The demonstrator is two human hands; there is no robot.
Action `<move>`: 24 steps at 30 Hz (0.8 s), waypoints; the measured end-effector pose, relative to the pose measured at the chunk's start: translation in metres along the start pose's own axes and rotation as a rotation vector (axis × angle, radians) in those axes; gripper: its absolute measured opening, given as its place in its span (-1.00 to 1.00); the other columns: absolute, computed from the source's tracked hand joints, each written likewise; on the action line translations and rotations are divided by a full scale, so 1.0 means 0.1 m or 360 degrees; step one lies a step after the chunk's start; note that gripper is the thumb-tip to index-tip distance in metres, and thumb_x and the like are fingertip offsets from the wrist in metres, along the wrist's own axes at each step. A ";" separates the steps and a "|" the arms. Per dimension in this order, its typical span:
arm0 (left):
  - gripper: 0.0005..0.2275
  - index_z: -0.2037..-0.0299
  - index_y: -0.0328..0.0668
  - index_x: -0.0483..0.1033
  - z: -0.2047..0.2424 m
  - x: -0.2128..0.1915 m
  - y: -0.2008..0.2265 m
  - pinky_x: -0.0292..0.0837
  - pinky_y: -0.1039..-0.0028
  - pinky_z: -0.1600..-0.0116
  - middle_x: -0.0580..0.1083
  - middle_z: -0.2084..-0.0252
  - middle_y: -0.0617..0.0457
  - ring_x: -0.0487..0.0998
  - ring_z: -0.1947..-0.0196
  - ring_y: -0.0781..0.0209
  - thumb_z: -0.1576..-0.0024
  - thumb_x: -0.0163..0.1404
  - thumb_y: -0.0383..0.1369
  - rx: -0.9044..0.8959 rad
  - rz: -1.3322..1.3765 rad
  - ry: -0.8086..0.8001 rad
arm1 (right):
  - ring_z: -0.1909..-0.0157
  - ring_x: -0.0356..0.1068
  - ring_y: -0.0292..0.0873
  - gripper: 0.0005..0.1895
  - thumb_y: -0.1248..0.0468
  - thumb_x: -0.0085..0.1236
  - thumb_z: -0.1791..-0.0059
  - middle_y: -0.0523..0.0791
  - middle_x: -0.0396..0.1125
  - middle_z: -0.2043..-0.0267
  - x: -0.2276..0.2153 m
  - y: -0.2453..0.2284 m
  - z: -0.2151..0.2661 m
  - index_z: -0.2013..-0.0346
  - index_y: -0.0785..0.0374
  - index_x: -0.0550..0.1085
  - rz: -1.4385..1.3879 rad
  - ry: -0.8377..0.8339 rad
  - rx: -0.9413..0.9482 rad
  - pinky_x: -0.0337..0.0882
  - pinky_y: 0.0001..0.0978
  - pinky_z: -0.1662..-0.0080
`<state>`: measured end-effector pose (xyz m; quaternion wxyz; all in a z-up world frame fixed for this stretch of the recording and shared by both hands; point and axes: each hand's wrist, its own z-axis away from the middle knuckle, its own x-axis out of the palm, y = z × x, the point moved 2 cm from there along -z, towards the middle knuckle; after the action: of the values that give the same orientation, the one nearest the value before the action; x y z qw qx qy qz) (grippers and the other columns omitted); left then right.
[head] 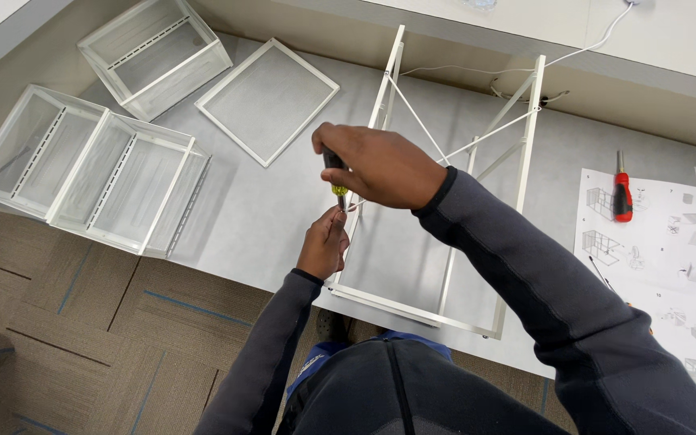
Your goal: The person assembles a white metal shelving frame on a workbench. They use a screwdriver to tighten screws at multiple joints, following an instruction sheet laid out nearby. The person handles the frame, screws, and screwdriver throughout the process.
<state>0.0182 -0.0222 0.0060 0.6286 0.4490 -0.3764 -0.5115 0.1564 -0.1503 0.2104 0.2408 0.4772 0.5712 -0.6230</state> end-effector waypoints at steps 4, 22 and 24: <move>-0.65 -0.38 -0.26 0.54 0.02 -0.04 0.11 0.43 0.56 0.65 0.46 0.41 -0.07 0.46 0.71 0.29 -0.65 -0.29 -0.30 0.0015 -0.0067 -0.0027 | -0.16 0.56 0.38 -0.55 -0.01 0.11 -0.34 0.08 0.50 -0.12 0.02 0.02 0.03 -0.41 0.16 0.31 0.0001 0.0033 0.0050 0.60 0.37 -0.04; -0.63 -0.19 -0.12 0.66 -0.03 -0.04 0.15 0.26 0.53 0.52 0.29 0.62 0.20 0.35 0.70 0.38 -0.66 -0.25 -0.16 -0.0019 -0.0394 0.0091 | -0.16 0.56 0.36 -0.65 0.25 0.13 -0.30 0.03 0.41 -0.26 0.04 -0.12 0.13 -0.37 0.14 0.33 0.0000 0.0032 -0.0107 0.65 0.29 -0.05; -0.62 -0.15 -0.09 0.68 -0.07 -0.07 0.06 0.27 0.53 0.53 0.28 0.64 0.19 0.35 0.72 0.36 -0.66 -0.23 -0.12 -0.0031 -0.0360 0.0098 | -0.21 0.54 0.36 -0.68 0.31 0.12 -0.29 0.04 0.38 -0.34 0.06 -0.13 0.10 -0.34 0.15 0.35 -0.0019 0.0010 -0.0192 0.64 0.25 -0.11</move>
<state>0.0252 -0.0135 0.0089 0.5825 0.4979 -0.2989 -0.5687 0.1401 -0.1555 0.2105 0.2634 0.4604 0.6113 -0.5874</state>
